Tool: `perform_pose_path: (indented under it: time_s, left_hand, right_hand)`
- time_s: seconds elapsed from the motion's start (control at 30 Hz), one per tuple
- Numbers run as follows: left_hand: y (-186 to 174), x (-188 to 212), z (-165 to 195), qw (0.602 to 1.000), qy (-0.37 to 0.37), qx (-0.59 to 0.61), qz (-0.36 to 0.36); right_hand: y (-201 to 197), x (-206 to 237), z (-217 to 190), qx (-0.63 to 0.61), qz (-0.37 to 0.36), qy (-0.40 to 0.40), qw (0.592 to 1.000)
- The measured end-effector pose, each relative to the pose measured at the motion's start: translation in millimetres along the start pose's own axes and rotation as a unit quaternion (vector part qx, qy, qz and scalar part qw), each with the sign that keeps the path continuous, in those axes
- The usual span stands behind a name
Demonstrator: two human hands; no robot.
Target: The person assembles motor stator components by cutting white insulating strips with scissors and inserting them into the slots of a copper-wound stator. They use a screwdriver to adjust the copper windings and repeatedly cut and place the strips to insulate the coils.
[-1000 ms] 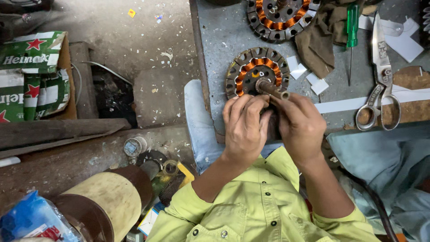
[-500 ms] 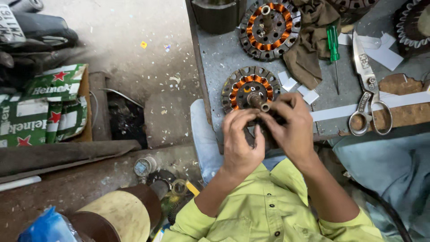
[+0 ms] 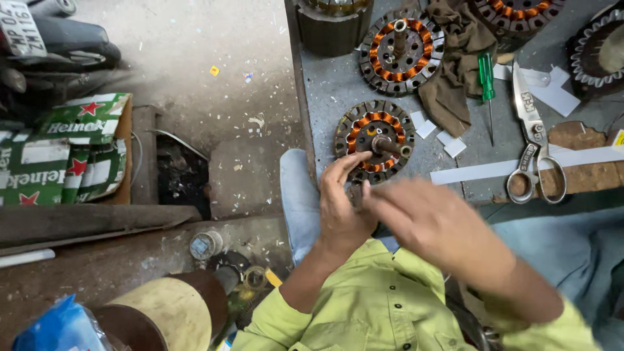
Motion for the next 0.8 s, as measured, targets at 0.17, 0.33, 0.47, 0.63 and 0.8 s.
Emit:
perform_pose_path:
  time_s: [0.17,0.33,0.47,0.63,0.8]
  left_hand:
    - [-5.0,-3.1,13.6,1.000,-0.012,-0.008,0.019]
    - [-17.2,-22.0,39.5,0.990,0.089,-0.112,0.001]
    - [1.1,-46.6,38.5,0.978,0.128,-0.126,-0.106]
    - [18.8,-73.3,36.9,0.980,0.124,-0.105,-0.112]
    - [15.4,-85.7,35.7,0.984,-0.089,-0.132,-0.073]
  right_hand:
    - [-16.6,-66.6,83.9,-0.007,0.022,0.003,1.000]
    - [-13.7,-22.5,129.3,0.006,0.063,0.200,0.978]
    - [-3.7,30.9,103.8,-0.002,0.114,0.275,0.955]
    - [11.3,52.0,88.5,-0.145,0.113,0.325,0.928]
    - [0.9,41.5,85.4,-0.119,0.162,0.233,0.951]
Point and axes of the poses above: each hand's wrist, its own x-axis away from the middle knuckle, its own y-axis out of the palm, z = x × y, the point moved 6 cm from there along -x, towards the middle knuckle, and after that the axes turned 7 degrees about -y, right-handed, at the moved point
